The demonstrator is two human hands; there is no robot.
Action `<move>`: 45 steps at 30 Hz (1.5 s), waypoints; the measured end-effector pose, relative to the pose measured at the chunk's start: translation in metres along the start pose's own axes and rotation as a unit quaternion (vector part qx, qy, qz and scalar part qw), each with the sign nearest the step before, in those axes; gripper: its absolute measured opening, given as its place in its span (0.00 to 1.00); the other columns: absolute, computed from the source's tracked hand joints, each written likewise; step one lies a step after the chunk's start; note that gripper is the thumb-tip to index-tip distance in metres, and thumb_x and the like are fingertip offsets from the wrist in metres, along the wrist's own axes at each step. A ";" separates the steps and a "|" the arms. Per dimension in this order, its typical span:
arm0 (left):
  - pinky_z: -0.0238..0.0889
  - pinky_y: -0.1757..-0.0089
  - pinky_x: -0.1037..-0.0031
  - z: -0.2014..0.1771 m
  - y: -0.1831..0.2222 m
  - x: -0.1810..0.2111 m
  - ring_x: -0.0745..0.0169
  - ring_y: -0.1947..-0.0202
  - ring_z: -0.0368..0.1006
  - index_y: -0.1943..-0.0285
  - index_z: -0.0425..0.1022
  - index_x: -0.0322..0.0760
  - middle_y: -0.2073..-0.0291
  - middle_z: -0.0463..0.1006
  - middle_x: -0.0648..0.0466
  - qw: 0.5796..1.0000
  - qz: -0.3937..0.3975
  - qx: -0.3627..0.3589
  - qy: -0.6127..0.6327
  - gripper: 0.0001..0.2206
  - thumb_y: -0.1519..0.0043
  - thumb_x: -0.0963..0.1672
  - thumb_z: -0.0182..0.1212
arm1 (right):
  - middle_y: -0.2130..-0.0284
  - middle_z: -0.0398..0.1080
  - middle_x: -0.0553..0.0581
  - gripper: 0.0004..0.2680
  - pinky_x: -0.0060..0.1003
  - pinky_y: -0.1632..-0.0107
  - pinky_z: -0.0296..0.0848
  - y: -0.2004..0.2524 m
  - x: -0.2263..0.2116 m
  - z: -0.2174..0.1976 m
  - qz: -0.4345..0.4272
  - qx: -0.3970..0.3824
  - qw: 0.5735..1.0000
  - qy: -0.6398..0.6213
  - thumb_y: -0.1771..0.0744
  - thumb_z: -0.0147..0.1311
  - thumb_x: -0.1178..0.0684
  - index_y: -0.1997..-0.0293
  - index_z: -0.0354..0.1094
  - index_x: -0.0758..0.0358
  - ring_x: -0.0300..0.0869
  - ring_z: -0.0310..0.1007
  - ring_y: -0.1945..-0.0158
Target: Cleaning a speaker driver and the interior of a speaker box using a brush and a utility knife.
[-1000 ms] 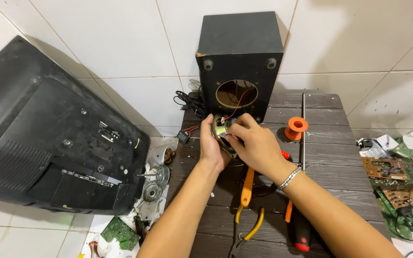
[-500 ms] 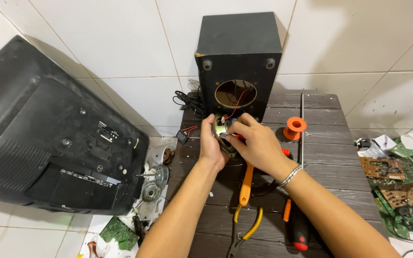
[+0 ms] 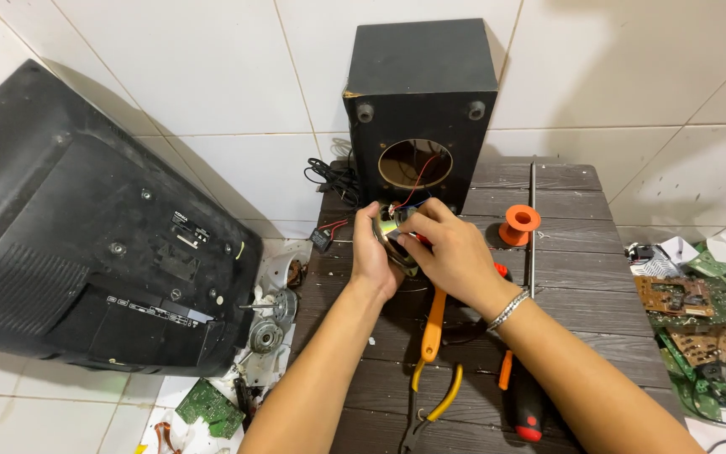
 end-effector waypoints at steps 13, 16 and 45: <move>0.71 0.70 0.72 -0.010 -0.015 -0.006 0.55 0.71 0.78 0.59 0.80 0.38 0.67 0.83 0.47 1.000 0.002 0.005 0.022 0.20 0.46 0.55 0.60 | 0.68 0.69 0.49 0.04 0.47 0.71 0.75 0.001 0.003 0.002 -0.017 -0.006 1.000 0.003 0.37 0.63 0.56 0.65 0.73 0.50 0.55 0.77 0.70; 0.70 0.70 0.73 -0.008 -0.009 -0.008 0.57 0.72 0.77 0.60 0.80 0.38 0.67 0.83 0.48 1.000 -0.004 0.007 0.019 0.20 0.47 0.55 0.61 | 0.68 0.68 0.48 0.03 0.43 0.71 0.75 0.003 0.003 0.004 -0.014 0.022 1.000 0.015 0.35 0.61 0.56 0.64 0.74 0.49 0.52 0.77 0.71; 0.72 0.69 0.73 -0.008 -0.014 -0.004 0.56 0.70 0.79 0.59 0.79 0.39 0.66 0.83 0.47 1.000 0.018 -0.005 0.022 0.19 0.45 0.55 0.59 | 0.69 0.68 0.49 0.03 0.44 0.68 0.75 -0.001 0.004 0.002 -0.034 -0.014 0.999 -0.016 0.36 0.63 0.55 0.64 0.74 0.50 0.53 0.76 0.70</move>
Point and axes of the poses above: each hand's wrist, its own y-axis away from the middle knuckle, its own z-axis out of the palm, x = y × z, the point moved 7 cm from there along -y, towards the middle knuckle
